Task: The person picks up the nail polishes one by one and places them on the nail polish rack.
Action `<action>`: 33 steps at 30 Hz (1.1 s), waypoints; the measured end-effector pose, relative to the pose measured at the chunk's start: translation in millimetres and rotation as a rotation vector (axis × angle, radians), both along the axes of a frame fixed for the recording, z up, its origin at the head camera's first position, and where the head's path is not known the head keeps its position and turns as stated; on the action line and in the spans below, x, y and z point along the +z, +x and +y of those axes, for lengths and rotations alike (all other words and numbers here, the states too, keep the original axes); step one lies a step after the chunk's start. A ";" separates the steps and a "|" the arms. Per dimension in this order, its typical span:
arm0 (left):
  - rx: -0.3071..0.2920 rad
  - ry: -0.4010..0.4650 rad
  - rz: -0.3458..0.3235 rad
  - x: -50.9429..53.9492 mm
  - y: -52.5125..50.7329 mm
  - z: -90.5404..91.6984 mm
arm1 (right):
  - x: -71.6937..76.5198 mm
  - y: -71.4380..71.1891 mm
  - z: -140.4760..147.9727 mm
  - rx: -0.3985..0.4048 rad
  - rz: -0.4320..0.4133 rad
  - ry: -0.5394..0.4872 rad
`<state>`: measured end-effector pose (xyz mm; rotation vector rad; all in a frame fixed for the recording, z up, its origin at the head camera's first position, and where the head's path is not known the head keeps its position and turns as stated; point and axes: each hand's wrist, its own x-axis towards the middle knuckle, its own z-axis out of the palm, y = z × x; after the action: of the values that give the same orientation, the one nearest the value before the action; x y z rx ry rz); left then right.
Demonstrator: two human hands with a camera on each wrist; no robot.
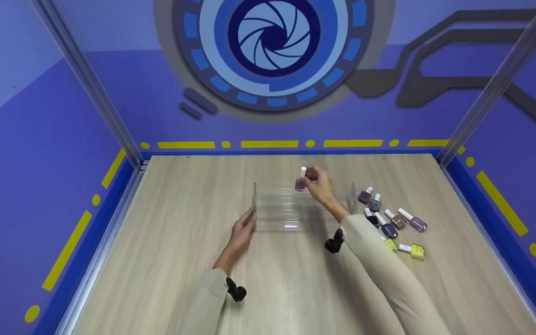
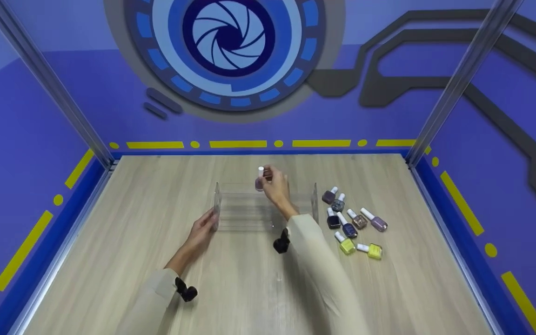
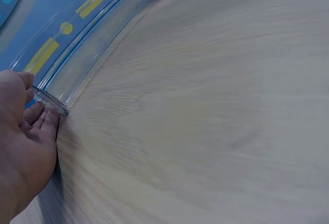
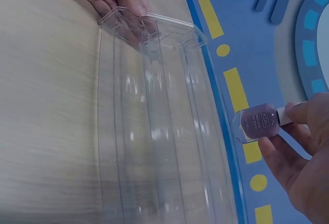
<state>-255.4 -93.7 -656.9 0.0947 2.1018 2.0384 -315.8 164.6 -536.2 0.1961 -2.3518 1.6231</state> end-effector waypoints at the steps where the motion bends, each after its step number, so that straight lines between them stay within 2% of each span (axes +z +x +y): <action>1: 0.001 -0.002 0.001 0.3 -0.7 -0.4 | -1.0 -1.3 -2.1 -0.002 0.002 0.004; 6: -0.010 -0.007 0.007 0.1 -1.9 0.0 | -3.3 -3.3 -11.8 -0.038 -0.003 0.027; 7: -0.004 -0.011 0.009 -3.7 -3.0 -0.1 | -3.3 -3.5 -14.3 -0.037 0.000 0.021; 13: 0.027 -0.015 0.029 0.0 -1.1 -2.3 | -6.5 -6.1 -32.4 0.036 0.020 -0.051; 20: 0.023 0.006 0.040 -1.5 -0.4 2.1 | -16.7 -3.7 -43.2 0.029 0.036 -0.001; 25: 0.030 0.019 0.033 -3.0 -0.1 1.2 | -24.4 -4.3 -53.6 0.067 0.028 -0.024; 33: 0.040 -0.041 0.036 -6.3 -2.2 0.9 | -33.2 -4.9 -63.6 0.086 0.020 0.016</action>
<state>-257.5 -92.7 -663.1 0.0838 2.1825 2.0300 -320.7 101.0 -569.4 0.3192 -2.3725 1.6327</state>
